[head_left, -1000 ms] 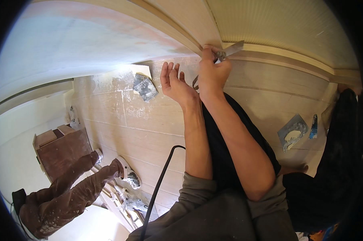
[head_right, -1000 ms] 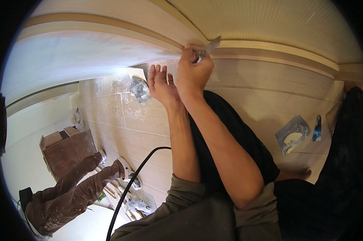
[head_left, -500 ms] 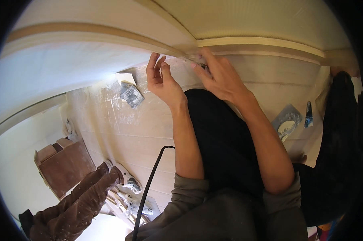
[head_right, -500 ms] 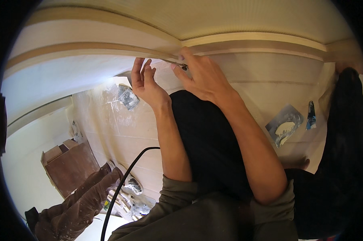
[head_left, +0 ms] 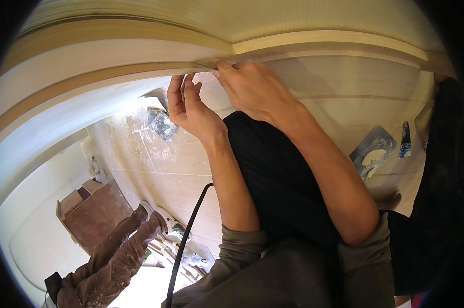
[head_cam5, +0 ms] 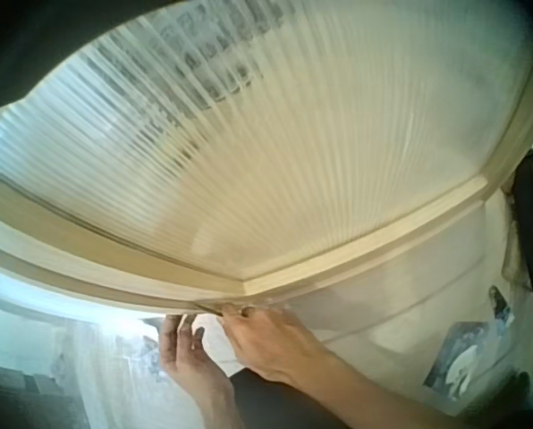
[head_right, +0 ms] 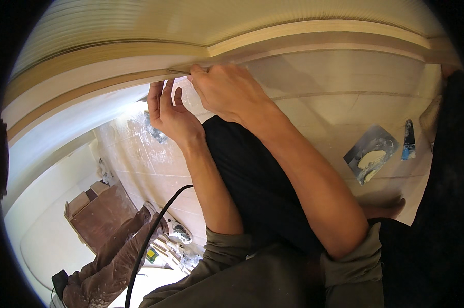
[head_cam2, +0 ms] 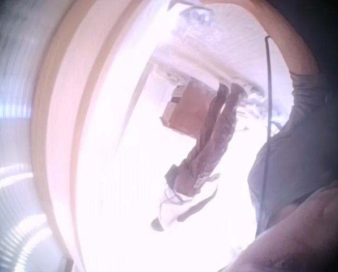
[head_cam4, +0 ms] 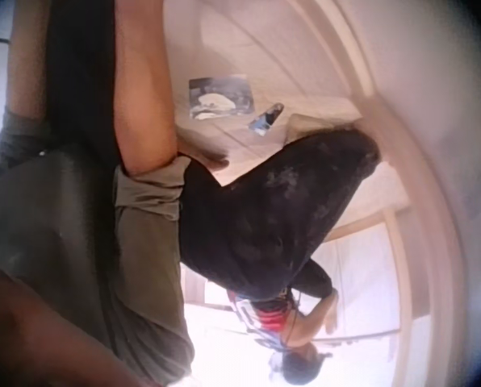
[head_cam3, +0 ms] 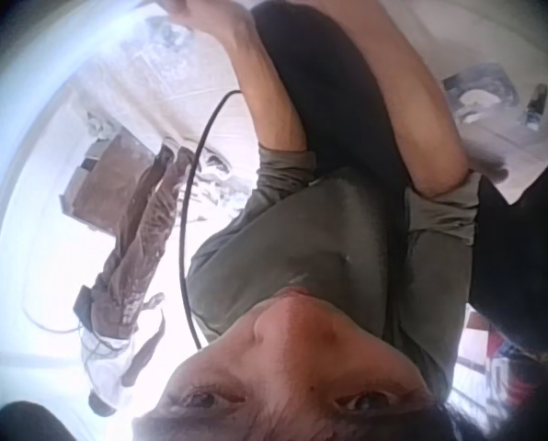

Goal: The person sits on the floor and uses a utility knife to trim and clean the edges of a wooden crown molding piece. They scrape away excess material and smooth the surface along the molding's profile.

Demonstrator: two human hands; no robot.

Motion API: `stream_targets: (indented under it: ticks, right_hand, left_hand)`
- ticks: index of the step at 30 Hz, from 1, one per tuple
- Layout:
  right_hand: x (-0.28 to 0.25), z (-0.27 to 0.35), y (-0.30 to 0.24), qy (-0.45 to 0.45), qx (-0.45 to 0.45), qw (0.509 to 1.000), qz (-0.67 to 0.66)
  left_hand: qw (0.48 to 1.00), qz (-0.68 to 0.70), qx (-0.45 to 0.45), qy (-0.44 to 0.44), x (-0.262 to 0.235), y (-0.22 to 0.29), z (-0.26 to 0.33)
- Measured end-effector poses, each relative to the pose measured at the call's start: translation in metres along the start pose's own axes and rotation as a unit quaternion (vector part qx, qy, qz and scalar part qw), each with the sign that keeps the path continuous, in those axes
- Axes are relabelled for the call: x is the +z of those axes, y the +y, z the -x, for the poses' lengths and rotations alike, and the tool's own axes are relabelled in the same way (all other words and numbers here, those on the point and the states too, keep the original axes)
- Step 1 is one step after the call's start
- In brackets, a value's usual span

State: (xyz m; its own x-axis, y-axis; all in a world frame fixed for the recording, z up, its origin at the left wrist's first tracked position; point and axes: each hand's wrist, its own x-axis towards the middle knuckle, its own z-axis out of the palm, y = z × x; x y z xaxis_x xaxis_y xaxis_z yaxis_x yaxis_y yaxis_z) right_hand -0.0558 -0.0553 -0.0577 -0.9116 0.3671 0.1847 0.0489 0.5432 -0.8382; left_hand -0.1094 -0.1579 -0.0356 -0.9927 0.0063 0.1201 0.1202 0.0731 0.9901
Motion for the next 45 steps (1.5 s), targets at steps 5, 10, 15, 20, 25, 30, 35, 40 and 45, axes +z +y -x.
stream_targets:
  ticks: [5,10,15,20,25,30,35,40,45]
  right_hand:
    - [0.007,0.002,-0.004,0.003,0.02,1.0,0.0]
    - [0.008,0.005,-0.008,-0.02,0.044,0.999,0.015]
    - [0.014,0.011,-0.006,-0.012,0.075,0.997,0.034]
    - [0.006,0.009,-0.013,-0.009,0.062,0.998,0.005]
    - [0.005,0.004,-0.016,-0.017,0.057,0.998,0.017]
    - [0.015,0.017,0.001,-0.033,0.085,0.995,0.026]
    - [0.008,0.01,-0.012,-0.018,0.063,0.998,-0.001]
    - [0.015,0.009,-0.005,-0.007,0.071,0.997,0.013]
    - [0.013,0.014,-0.003,-0.017,0.089,0.996,-0.003]
  left_hand:
    - [1.0,-0.003,0.005,-0.003,0.001,0.0,0.0]
    - [1.0,0.003,0.012,-0.003,-0.001,-0.001,-0.001]
    - [1.0,0.001,-0.006,-0.017,-0.002,0.001,-0.001]
    - [1.0,0.006,0.009,-0.001,-0.001,-0.001,-0.002]
    - [1.0,0.007,-0.003,-0.012,-0.001,0.0,-0.002]
    - [1.0,0.003,-0.002,-0.012,-0.002,0.002,-0.002]
    - [1.0,0.007,-0.007,-0.011,-0.001,0.001,-0.002]
    - [1.0,0.007,-0.005,-0.015,-0.001,0.0,-0.003]
    - [1.0,0.006,-0.006,-0.014,-0.002,0.001,-0.002]
